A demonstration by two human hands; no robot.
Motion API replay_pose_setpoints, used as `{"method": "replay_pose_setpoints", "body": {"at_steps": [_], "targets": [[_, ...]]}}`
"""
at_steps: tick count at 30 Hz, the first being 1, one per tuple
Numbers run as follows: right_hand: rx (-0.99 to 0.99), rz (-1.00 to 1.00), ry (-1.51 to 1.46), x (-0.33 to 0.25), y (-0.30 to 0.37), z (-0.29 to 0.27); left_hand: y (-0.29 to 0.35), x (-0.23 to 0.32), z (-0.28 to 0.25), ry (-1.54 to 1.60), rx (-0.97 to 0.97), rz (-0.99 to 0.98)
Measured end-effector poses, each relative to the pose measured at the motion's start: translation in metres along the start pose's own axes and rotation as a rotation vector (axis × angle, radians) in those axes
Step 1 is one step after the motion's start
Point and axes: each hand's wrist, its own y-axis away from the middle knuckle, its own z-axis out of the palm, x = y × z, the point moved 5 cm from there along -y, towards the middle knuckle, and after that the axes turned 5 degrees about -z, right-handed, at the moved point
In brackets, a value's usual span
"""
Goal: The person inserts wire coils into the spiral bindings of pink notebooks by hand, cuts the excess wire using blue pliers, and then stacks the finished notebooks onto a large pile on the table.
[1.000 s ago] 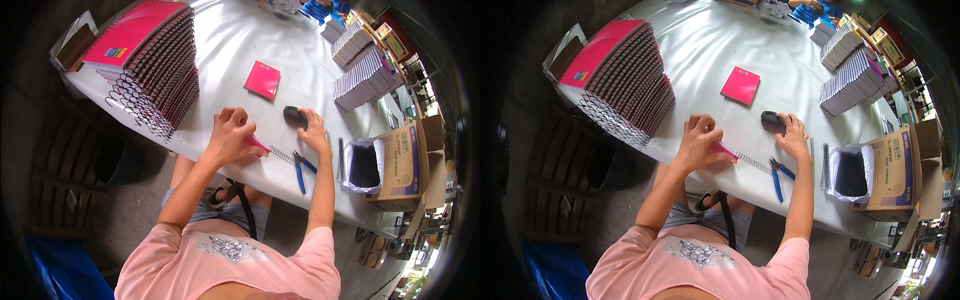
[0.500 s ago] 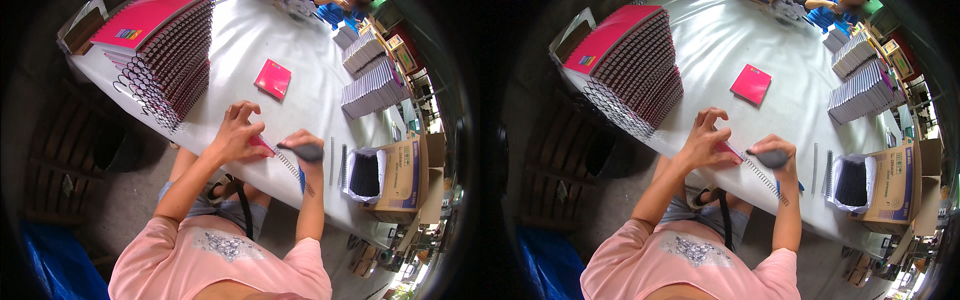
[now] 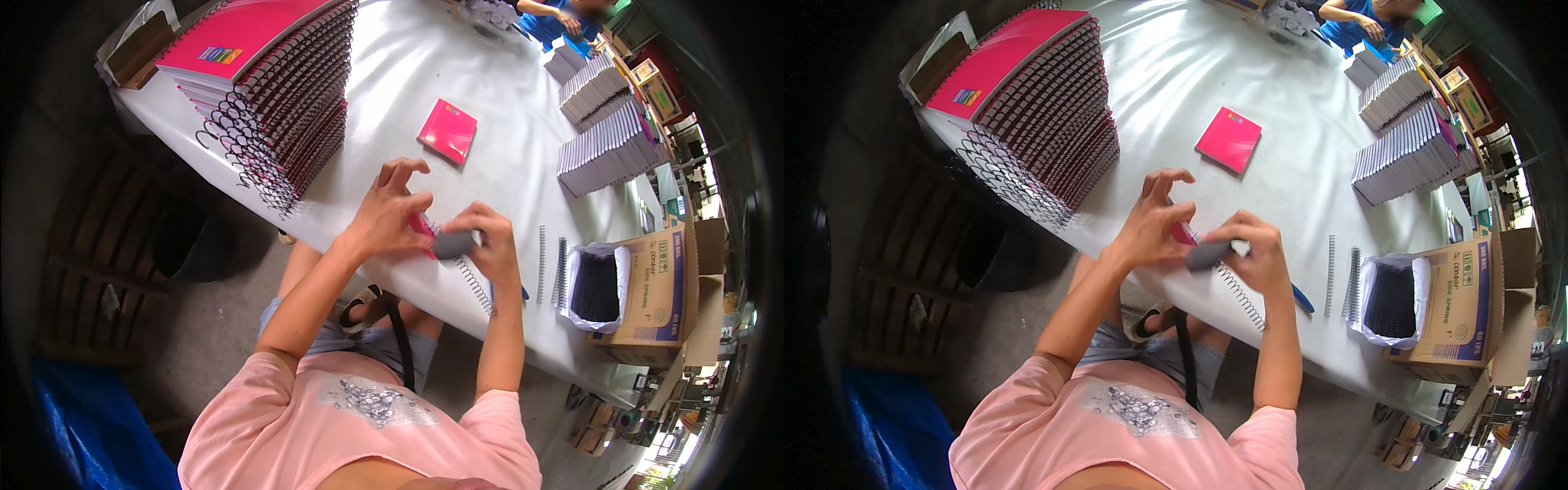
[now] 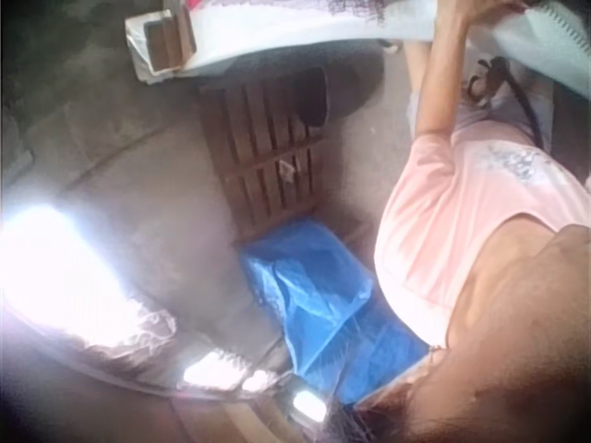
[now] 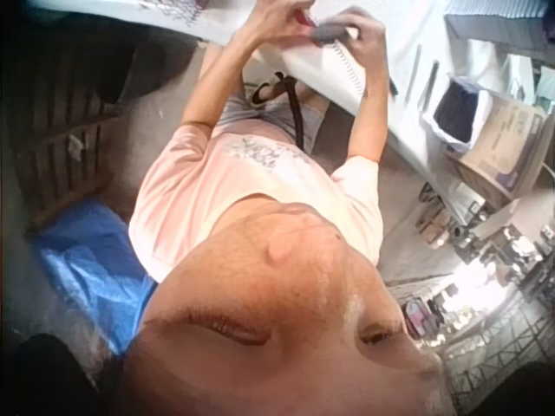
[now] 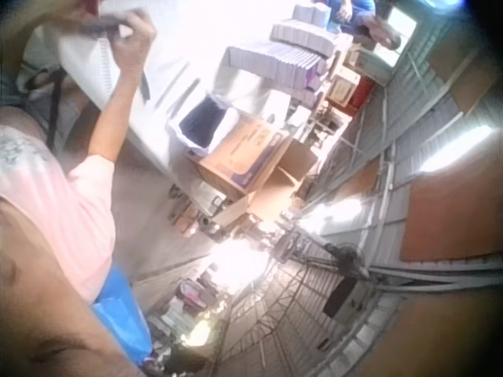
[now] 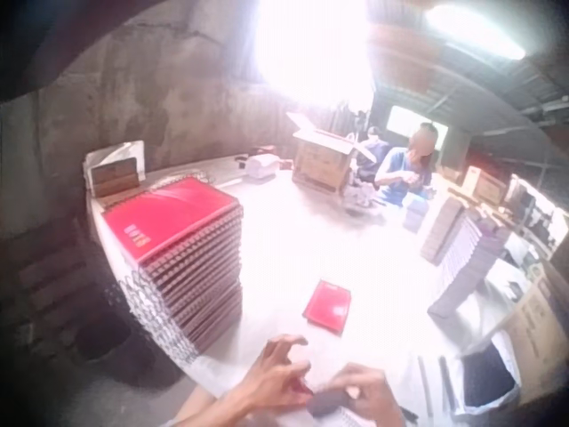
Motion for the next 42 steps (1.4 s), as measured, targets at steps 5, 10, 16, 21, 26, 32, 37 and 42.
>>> {"method": "replay_pose_setpoints", "body": {"at_steps": [5,10,16,21,26,32,37,42], "targets": [[0.285,0.061,-0.336,0.024,0.012,-0.013,-0.005,-0.003,0.000,0.094,0.063,-0.041],[0.229,0.197,0.339,0.027,-0.006,-0.006,-0.003,-0.023,0.007,0.367,0.050,-0.136],[0.135,0.190,0.211,0.027,-0.021,0.001,-0.004,-0.037,0.017,0.410,0.101,-0.144],[-0.019,0.172,0.097,0.025,-0.039,0.020,-0.003,-0.045,0.020,0.464,0.058,-0.247],[-0.039,0.009,0.023,-0.012,-0.048,0.031,-0.001,-0.048,0.020,0.375,-0.011,-0.202],[0.046,0.225,0.616,0.034,-0.024,-0.012,-0.001,-0.052,0.026,0.460,0.041,-0.226],[0.210,0.461,0.810,0.010,0.074,-0.053,0.012,-0.064,0.021,0.922,0.043,-0.567],[0.193,0.527,1.142,0.002,0.165,-0.016,0.016,-0.043,0.007,1.033,0.097,-0.757]]}}
